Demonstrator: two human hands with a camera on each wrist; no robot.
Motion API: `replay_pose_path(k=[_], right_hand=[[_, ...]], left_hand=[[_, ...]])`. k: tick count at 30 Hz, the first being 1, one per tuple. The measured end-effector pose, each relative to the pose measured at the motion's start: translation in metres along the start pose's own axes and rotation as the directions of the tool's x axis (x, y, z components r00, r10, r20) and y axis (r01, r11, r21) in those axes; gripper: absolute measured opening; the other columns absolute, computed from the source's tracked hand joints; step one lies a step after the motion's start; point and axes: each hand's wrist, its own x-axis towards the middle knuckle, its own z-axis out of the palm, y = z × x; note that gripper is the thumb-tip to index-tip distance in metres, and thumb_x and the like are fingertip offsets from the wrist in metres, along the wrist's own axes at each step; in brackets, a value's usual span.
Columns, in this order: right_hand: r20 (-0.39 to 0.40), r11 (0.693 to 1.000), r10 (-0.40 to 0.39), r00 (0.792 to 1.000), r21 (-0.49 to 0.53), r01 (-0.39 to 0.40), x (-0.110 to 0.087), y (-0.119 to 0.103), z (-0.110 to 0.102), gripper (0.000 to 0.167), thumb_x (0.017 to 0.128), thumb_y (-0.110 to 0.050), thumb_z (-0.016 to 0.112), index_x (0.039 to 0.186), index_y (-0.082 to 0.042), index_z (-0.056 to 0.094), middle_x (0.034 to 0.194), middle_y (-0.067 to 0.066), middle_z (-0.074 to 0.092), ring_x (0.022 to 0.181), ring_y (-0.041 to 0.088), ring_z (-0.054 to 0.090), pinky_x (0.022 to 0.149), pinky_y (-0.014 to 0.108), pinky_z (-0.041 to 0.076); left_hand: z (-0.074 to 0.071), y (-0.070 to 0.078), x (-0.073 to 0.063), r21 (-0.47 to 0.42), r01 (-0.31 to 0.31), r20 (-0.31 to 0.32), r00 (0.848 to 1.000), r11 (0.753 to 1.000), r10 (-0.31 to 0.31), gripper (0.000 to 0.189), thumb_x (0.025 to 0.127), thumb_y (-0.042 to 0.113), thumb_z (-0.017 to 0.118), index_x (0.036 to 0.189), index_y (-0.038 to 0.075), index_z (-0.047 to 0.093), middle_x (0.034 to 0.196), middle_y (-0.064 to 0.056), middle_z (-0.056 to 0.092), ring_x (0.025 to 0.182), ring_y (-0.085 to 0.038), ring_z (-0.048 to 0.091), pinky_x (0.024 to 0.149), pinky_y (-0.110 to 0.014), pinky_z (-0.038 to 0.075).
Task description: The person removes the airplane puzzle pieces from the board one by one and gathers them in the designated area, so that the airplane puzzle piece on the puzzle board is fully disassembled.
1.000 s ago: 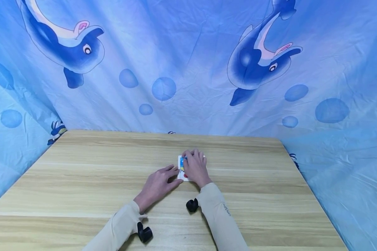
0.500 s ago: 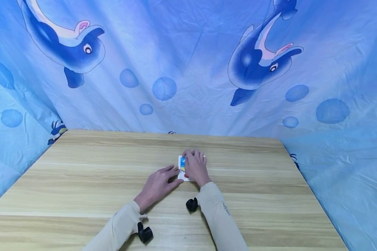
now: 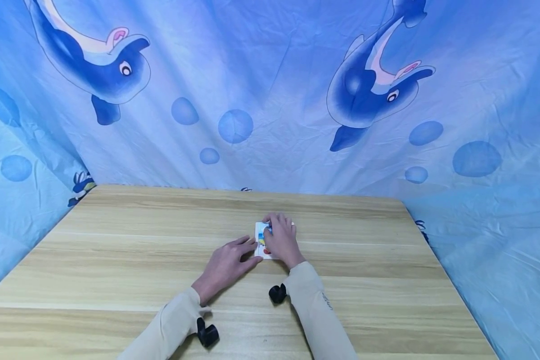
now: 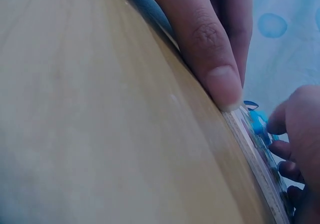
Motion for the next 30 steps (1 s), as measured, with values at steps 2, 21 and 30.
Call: replay_pose_path(k=[2, 21, 30], right_hand=[[-0.005, 1.000, -0.012, 1.000, 0.019, 0.012, -0.0008, 0.0016, -0.0004, 0.023, 0.092, -0.014, 0.058, 0.114, -0.015, 0.061, 0.111, 0.004, 0.055, 0.102, 0.024, 0.042, 0.089, 0.044, 0.033], [0.023, 0.990, -0.123, 0.992, -0.062, 0.125, -0.0075, 0.0035, -0.0082, 0.029, 0.095, -0.018, 0.059, 0.124, -0.019, 0.060, 0.116, 0.001, 0.056, 0.100, 0.022, 0.039, 0.082, 0.041, 0.026], [0.014, 0.984, -0.163, 0.987, -0.067, 0.163, -0.0080, 0.0077, -0.0070, 0.030, 0.094, -0.018, 0.059, 0.124, -0.019, 0.059, 0.119, 0.001, 0.057, 0.100, 0.020, 0.039, 0.082, 0.040, 0.026]], left_hand=[[-0.0005, 0.0000, -0.0002, -0.008, 0.002, -0.003, 1.000, 1.000, -0.002, 0.038, 0.088, 0.048, 0.066, 0.109, 0.017, 0.073, 0.118, -0.007, 0.068, 0.113, -0.027, 0.062, 0.086, -0.043, 0.054], [-0.0008, 0.0003, -0.0005, -0.021, 0.003, -0.007, 1.000, 1.000, -0.003, 0.035, 0.088, 0.048, 0.066, 0.105, 0.017, 0.073, 0.118, -0.007, 0.068, 0.114, -0.026, 0.062, 0.086, -0.044, 0.054], [-0.0013, 0.0005, -0.0006, -0.020, 0.007, -0.004, 1.000, 1.000, -0.007, 0.039, 0.088, 0.048, 0.065, 0.110, 0.017, 0.073, 0.120, -0.006, 0.067, 0.114, -0.026, 0.062, 0.086, -0.044, 0.054]])
